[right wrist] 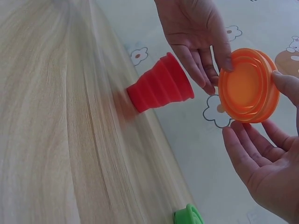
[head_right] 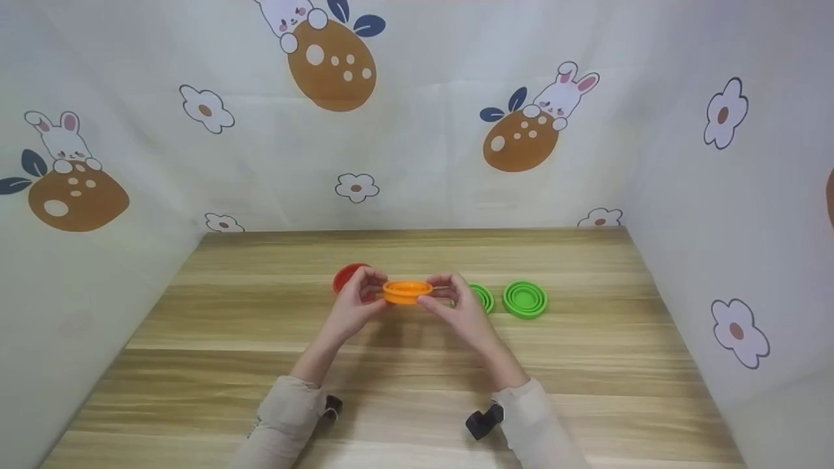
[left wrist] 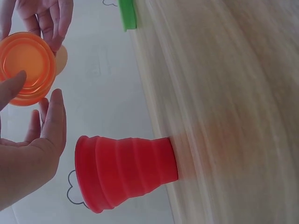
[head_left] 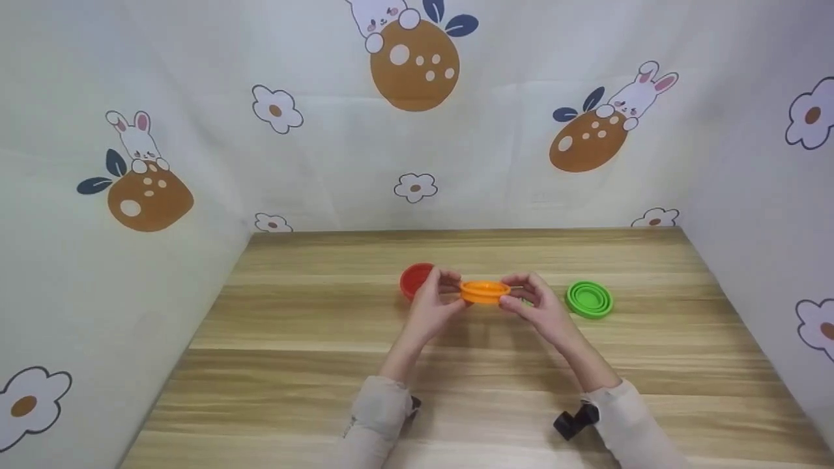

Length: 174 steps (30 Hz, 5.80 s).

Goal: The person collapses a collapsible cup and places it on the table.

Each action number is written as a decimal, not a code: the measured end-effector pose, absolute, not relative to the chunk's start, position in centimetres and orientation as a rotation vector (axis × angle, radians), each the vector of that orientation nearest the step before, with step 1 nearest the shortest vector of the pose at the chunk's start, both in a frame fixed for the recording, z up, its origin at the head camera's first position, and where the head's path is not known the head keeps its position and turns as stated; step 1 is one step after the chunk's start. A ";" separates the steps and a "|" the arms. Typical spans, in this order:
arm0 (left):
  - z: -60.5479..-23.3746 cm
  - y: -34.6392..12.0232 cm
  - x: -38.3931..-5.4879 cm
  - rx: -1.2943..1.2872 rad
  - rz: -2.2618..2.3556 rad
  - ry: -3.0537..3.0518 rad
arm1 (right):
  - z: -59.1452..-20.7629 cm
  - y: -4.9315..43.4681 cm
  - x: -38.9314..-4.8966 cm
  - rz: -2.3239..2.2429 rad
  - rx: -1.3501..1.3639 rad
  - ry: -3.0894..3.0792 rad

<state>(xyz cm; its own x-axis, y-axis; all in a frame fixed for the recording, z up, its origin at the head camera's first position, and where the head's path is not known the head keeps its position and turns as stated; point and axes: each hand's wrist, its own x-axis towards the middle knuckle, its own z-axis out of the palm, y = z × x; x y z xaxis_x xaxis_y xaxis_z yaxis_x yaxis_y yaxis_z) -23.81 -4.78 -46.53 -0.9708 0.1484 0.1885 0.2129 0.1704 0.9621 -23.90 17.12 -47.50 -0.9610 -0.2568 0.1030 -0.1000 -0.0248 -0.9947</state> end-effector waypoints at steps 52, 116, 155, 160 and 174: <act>-47.7 -3.6 -24.7 -0.312 -1.826 -2.843 | -51.3 19.2 -26.4 -1.727 -0.566 2.476; -44.5 -9.3 -24.7 -0.332 -1.741 -2.554 | -49.7 13.4 -26.9 -1.552 -0.601 2.643; -46.7 -11.1 -24.8 -0.163 -1.877 -2.597 | -49.8 9.9 -26.3 -1.921 -0.742 2.362; -46.7 -10.5 -24.6 -0.177 -1.869 -2.628 | -49.6 10.4 -26.2 -1.940 -0.765 2.416; -46.6 -9.5 -24.0 -0.541 -1.757 -2.577 | -48.4 12.6 -25.6 -1.973 -0.708 2.380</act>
